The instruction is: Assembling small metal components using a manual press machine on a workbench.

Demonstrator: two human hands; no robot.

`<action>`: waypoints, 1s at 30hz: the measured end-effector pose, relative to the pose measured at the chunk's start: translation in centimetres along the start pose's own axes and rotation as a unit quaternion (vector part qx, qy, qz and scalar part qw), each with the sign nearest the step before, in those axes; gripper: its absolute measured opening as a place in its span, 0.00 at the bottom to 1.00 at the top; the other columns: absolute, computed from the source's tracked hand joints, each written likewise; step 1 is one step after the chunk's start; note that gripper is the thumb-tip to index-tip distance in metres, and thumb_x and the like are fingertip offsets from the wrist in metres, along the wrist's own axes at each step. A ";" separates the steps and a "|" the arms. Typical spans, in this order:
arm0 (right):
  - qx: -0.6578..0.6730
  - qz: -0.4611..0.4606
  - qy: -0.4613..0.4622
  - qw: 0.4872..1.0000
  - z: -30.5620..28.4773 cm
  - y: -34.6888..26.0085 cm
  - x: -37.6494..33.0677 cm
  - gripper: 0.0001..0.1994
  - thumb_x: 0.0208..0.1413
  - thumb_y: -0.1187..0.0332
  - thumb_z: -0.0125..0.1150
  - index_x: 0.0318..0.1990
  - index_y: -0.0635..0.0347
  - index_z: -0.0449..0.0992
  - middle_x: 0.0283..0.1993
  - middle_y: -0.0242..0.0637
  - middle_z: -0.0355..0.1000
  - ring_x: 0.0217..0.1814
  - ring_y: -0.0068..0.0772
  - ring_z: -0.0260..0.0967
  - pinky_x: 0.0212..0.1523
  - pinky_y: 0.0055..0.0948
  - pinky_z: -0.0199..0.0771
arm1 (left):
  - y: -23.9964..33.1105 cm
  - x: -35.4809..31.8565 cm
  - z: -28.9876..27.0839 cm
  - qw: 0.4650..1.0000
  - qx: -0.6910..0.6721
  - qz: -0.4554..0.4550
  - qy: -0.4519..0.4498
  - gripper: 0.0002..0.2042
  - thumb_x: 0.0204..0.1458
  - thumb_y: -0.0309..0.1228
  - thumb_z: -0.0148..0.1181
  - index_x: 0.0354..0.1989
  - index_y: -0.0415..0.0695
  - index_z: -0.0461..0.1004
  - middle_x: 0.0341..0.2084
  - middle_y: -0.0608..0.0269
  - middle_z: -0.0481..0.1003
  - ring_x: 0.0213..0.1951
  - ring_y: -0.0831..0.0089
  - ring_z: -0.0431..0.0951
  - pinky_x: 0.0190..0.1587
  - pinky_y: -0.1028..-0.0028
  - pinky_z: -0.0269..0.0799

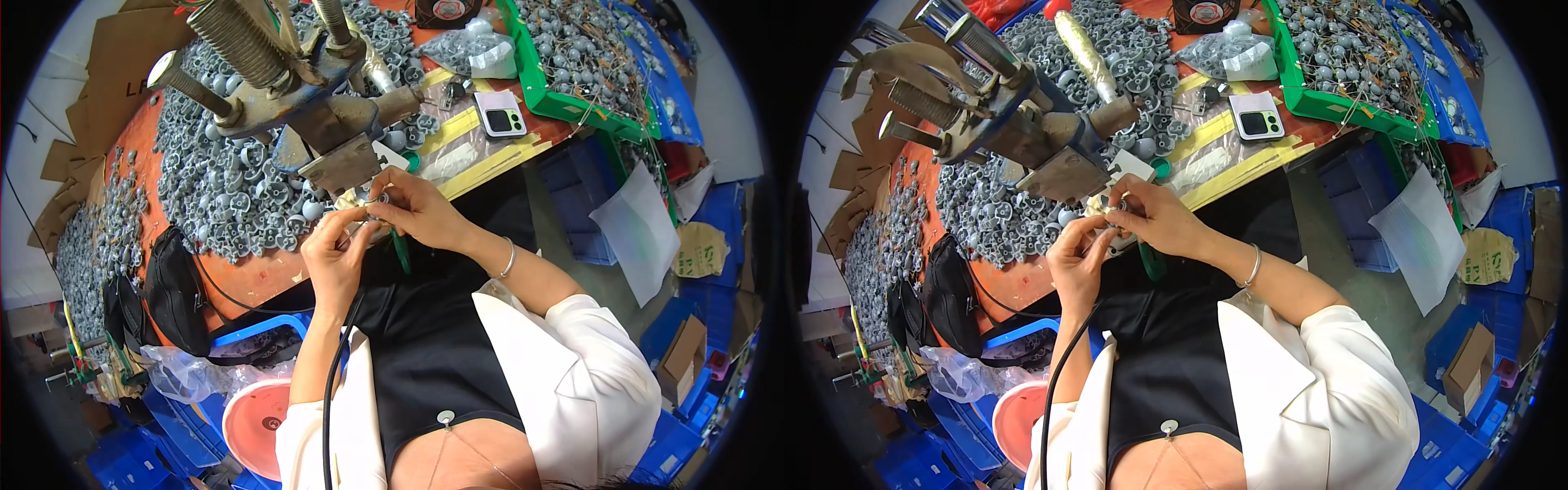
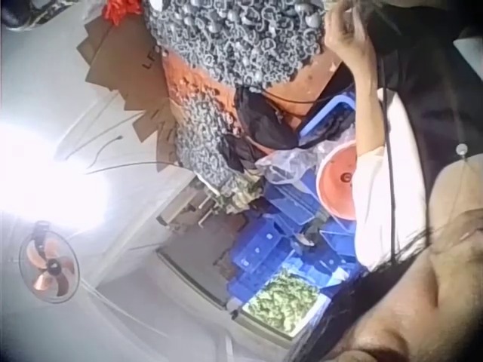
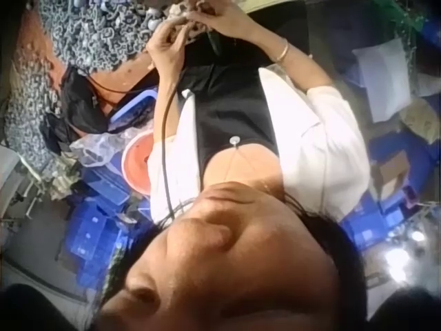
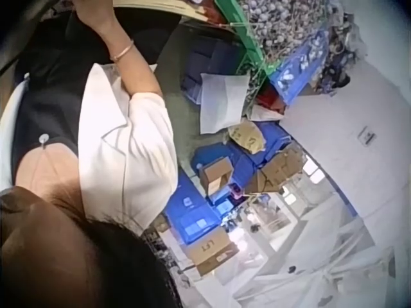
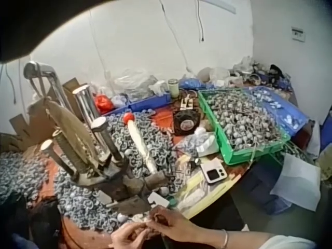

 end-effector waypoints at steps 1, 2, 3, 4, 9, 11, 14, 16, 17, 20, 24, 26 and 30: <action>0.003 0.010 0.014 1.000 0.0 0.2 0.0 0.09 0.57 0.67 0.58 0.39 0.59 0.65 0.22 0.24 0.64 0.21 0.12 0.62 0.21 0.14 0.60 | -0.7 0.1 0.1 0.999 -0.030 -0.015 0.001 0.06 0.47 0.18 0.63 0.35 0.36 0.76 0.27 0.70 0.73 0.21 0.88 0.63 0.23 0.87 0.57; 0.005 0.021 0.028 0.999 0.1 0.3 0.0 0.10 0.57 0.67 0.58 0.39 0.58 0.64 0.22 0.25 0.65 0.21 0.13 0.63 0.21 0.14 0.60 | -1.0 0.2 0.2 0.999 -0.030 -0.015 0.000 0.06 0.47 0.18 0.63 0.35 0.36 0.76 0.27 0.70 0.73 0.21 0.88 0.63 0.23 0.87 0.57; 0.005 0.021 0.028 0.999 0.2 0.3 0.1 0.10 0.57 0.67 0.58 0.39 0.58 0.64 0.22 0.25 0.65 0.21 0.13 0.63 0.21 0.14 0.60 | -1.3 0.2 0.4 0.998 -0.049 -0.049 -0.001 0.06 0.48 0.19 0.63 0.34 0.36 0.76 0.27 0.71 0.73 0.21 0.89 0.63 0.23 0.87 0.57; 0.005 0.024 0.039 0.999 0.3 0.2 0.1 0.10 0.57 0.67 0.58 0.40 0.59 0.64 0.22 0.26 0.66 0.22 0.13 0.64 0.22 0.14 0.61 | -1.6 0.2 0.5 0.994 -0.068 -0.083 -0.002 0.05 0.49 0.19 0.63 0.34 0.36 0.76 0.27 0.71 0.73 0.21 0.90 0.63 0.23 0.87 0.56; -0.072 -0.020 0.108 0.991 0.3 0.6 0.6 0.10 0.56 0.66 0.59 0.37 0.60 0.66 0.20 0.30 0.69 0.21 0.20 0.69 0.23 0.19 0.65 | -2.2 1.0 -0.3 0.995 -0.037 -0.062 0.067 0.06 0.47 0.22 0.64 0.33 0.36 0.76 0.19 0.73 0.72 0.19 0.90 0.59 0.20 0.84 0.55; -0.368 -0.109 0.143 0.912 0.4 -0.1 0.5 0.09 0.52 0.66 0.60 0.31 0.59 0.68 0.17 0.33 0.69 0.20 0.31 0.70 0.25 0.27 0.67 | -1.3 1.3 -0.2 0.993 -0.046 -0.097 0.059 0.07 0.47 0.23 0.65 0.33 0.36 0.76 0.20 0.71 0.72 0.19 0.88 0.63 0.20 0.83 0.57; -0.492 -0.162 0.179 0.836 1.2 -0.4 0.5 0.07 0.49 0.67 0.60 0.25 0.57 0.68 0.16 0.34 0.68 0.21 0.38 0.69 0.27 0.33 0.66 | -1.5 1.8 0.3 0.994 0.093 -0.024 0.058 0.08 0.45 0.23 0.65 0.34 0.37 0.76 0.21 0.65 0.73 0.19 0.81 0.67 0.21 0.80 0.61; -0.500 -0.166 0.171 0.832 1.1 -0.6 0.5 0.07 0.49 0.67 0.59 0.25 0.56 0.68 0.16 0.34 0.68 0.20 0.39 0.69 0.27 0.34 0.66 | -1.2 1.9 0.5 0.990 0.122 -0.001 0.069 0.09 0.44 0.23 0.65 0.35 0.38 0.77 0.23 0.61 0.72 0.22 0.74 0.69 0.23 0.78 0.63; -0.509 -0.170 0.163 0.828 1.1 -0.8 0.5 0.07 0.49 0.67 0.59 0.25 0.56 0.67 0.16 0.33 0.68 0.20 0.39 0.68 0.27 0.34 0.66 | -1.0 2.0 0.7 0.990 0.122 -0.001 0.069 0.09 0.44 0.23 0.65 0.35 0.38 0.77 0.23 0.61 0.72 0.22 0.74 0.69 0.23 0.78 0.63; -0.537 -0.161 0.141 0.816 1.1 -1.1 0.2 0.08 0.50 0.65 0.58 0.25 0.56 0.68 0.17 0.34 0.69 0.20 0.40 0.69 0.27 0.36 0.66 | -0.5 2.1 0.8 0.993 0.107 -0.004 0.059 0.10 0.43 0.22 0.65 0.36 0.40 0.78 0.22 0.61 0.70 0.23 0.71 0.69 0.24 0.76 0.63; -0.512 -0.122 0.093 0.845 -0.2 -1.7 0.5 0.08 0.50 0.64 0.58 0.25 0.56 0.69 0.17 0.37 0.69 0.23 0.43 0.70 0.26 0.40 0.67 | -0.9 1.7 0.0 0.990 0.121 0.064 0.040 0.12 0.42 0.20 0.65 0.38 0.43 0.79 0.22 0.61 0.69 0.23 0.71 0.69 0.24 0.76 0.63; -0.583 -0.189 0.137 0.778 -3.7 -2.1 1.7 0.11 0.51 0.61 0.59 0.25 0.58 0.72 0.19 0.39 0.70 0.25 0.40 0.72 0.24 0.39 0.67 | -0.9 2.1 -0.3 0.989 0.110 0.090 0.028 0.13 0.42 0.20 0.65 0.38 0.44 0.79 0.22 0.62 0.69 0.23 0.71 0.68 0.24 0.75 0.63; -0.186 -0.054 0.126 0.973 -10.3 -7.8 7.8 0.12 0.58 0.64 0.53 0.40 0.66 0.74 0.31 0.32 0.74 0.33 0.24 0.72 0.33 0.25 0.70 | 0.6 1.8 0.2 0.988 0.131 0.080 -0.007 0.12 0.41 0.19 0.65 0.37 0.44 0.79 0.24 0.61 0.69 0.23 0.69 0.70 0.26 0.72 0.66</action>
Point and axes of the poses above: each hand's wrist, its own x-axis towards the middle knuckle, its own z-axis out of the palm, y = z × x, the point moved 3 cm from there along x, towards the middle knuckle
